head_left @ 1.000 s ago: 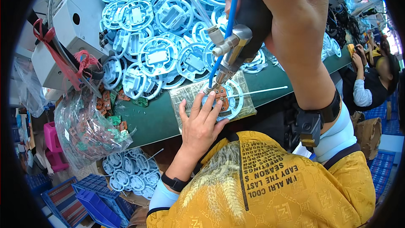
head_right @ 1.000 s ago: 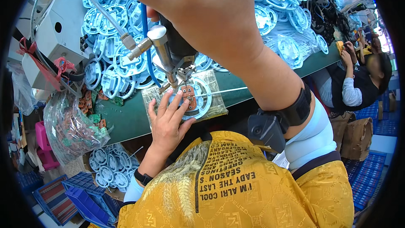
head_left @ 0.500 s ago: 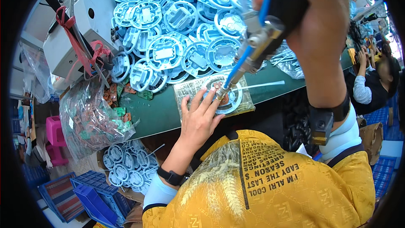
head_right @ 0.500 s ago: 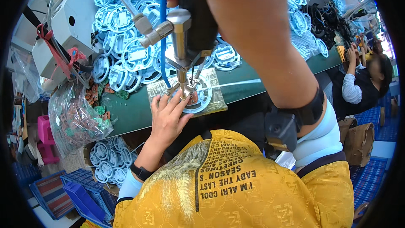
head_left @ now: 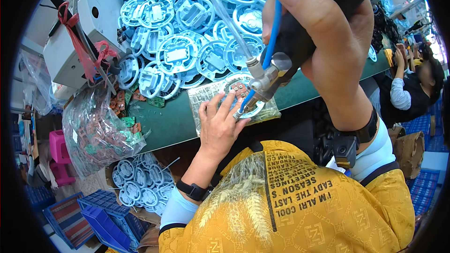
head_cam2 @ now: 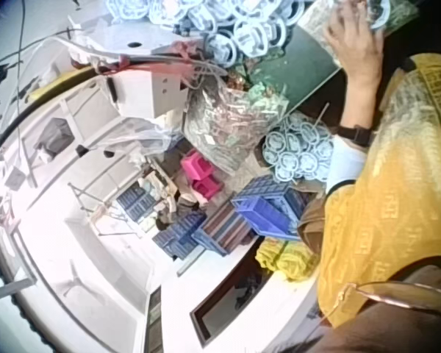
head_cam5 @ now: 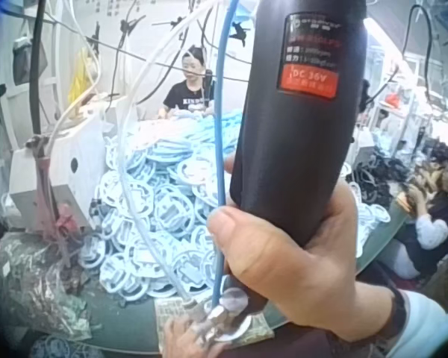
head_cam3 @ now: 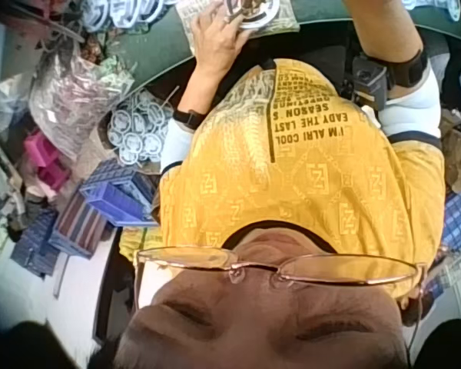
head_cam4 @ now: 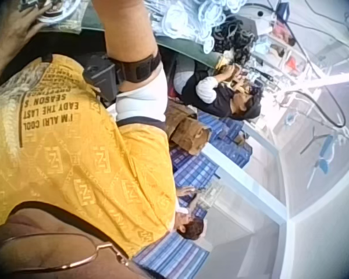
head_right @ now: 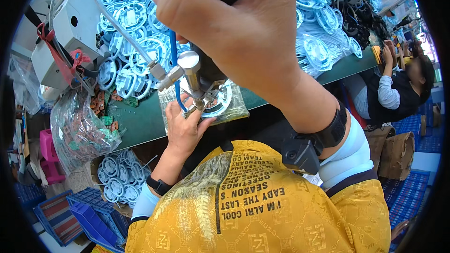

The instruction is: Assembling and finishing plastic circular parts using a hand-held pneumatic tool and cleaning them.

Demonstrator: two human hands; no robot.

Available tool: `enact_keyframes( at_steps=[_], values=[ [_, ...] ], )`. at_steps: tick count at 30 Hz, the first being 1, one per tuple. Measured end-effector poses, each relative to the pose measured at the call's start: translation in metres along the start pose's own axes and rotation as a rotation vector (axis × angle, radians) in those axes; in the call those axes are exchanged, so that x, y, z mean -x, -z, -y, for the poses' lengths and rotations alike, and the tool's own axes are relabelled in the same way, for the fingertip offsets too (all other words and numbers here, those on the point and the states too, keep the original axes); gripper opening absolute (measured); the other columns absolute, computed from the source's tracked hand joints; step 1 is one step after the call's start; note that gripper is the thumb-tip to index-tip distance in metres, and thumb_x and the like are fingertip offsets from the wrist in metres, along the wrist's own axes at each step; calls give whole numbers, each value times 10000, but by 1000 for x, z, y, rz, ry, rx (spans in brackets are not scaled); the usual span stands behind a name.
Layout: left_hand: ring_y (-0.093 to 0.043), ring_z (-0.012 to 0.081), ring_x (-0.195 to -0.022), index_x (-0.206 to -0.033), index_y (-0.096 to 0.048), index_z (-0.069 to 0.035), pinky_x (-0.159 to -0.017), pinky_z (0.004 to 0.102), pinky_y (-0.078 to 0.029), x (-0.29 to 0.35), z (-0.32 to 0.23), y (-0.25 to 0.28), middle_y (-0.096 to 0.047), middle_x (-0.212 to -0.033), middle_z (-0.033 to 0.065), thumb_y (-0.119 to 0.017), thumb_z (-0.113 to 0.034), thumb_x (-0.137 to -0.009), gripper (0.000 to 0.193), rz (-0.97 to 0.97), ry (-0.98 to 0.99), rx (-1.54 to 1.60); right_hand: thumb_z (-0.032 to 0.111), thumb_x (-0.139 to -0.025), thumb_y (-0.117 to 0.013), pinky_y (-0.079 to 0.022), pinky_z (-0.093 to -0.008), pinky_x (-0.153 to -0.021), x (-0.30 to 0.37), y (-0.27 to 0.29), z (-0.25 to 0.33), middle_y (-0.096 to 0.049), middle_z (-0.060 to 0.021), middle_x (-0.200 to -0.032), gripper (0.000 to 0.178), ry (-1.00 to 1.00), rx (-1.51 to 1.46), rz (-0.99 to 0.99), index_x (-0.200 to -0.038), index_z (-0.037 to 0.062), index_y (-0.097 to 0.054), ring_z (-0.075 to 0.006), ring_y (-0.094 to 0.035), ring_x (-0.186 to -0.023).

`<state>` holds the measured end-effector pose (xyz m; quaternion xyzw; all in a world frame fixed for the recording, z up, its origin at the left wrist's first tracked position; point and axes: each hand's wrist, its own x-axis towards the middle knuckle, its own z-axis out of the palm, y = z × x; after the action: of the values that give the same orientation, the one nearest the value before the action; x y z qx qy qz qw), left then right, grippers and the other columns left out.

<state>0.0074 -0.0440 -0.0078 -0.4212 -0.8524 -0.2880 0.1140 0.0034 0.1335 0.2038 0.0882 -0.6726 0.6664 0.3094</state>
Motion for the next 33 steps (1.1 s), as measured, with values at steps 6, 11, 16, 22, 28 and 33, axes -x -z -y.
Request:
enact_keyframes(
  at_steps=[6,11,16,22,28,33],
  values=[
    [-504,281,-1229,-1178,-674,-116,-998,499,-353,3,0,1,-599,-1323,52,-836,-269,-710,518,26,-13,-42,-26,-797,-697,-437,-227,-534,11,-12,-8,-624,-8,-769,309,-34,5,-160,-1088,-49,-595,-64,-568,-579],
    [-502,282,-1230,-1168,-678,-122,-999,503,-350,1,0,-3,-603,-1308,51,-834,-284,-713,507,-33,-53,-84,-34,-763,-719,-446,-232,-566,15,-9,-9,-610,-11,-782,321,115,114,-23,-1061,-39,-598,-69,-577,-625],
    [-489,295,-1252,-1169,-668,-94,-1006,520,-339,5,0,-3,-576,-1341,76,-830,-295,-729,510,-2,-48,-76,-10,-819,-707,-457,-237,-562,12,2,-1,-610,-20,-759,350,-33,-64,8,-1144,-52,-585,-79,-583,-619],
    [-410,391,-1353,-1251,-639,-109,-1083,587,-274,-5,0,-1,-470,-1466,157,-861,-347,-693,646,30,26,47,42,-860,-687,-455,-223,-535,0,4,27,-625,-29,-735,268,-117,35,-62,-1096,-47,-597,-79,-587,-584],
    [-361,374,-1422,-1088,-649,-115,-1079,662,-273,-6,3,-7,-446,-1502,166,-846,-339,-723,472,57,44,73,3,-833,-701,-408,-220,-525,-2,12,-10,-599,16,-727,197,-22,-70,-1,-1006,-10,-607,-44,-541,-589],
    [-371,372,-1416,-1096,-649,-117,-1079,659,-276,-4,3,-8,-462,-1488,164,-846,-343,-719,482,63,46,72,-5,-833,-696,-394,-221,-508,2,7,-12,-592,21,-718,175,40,-180,8,-983,0,-607,-40,-530,-574]
  ],
)
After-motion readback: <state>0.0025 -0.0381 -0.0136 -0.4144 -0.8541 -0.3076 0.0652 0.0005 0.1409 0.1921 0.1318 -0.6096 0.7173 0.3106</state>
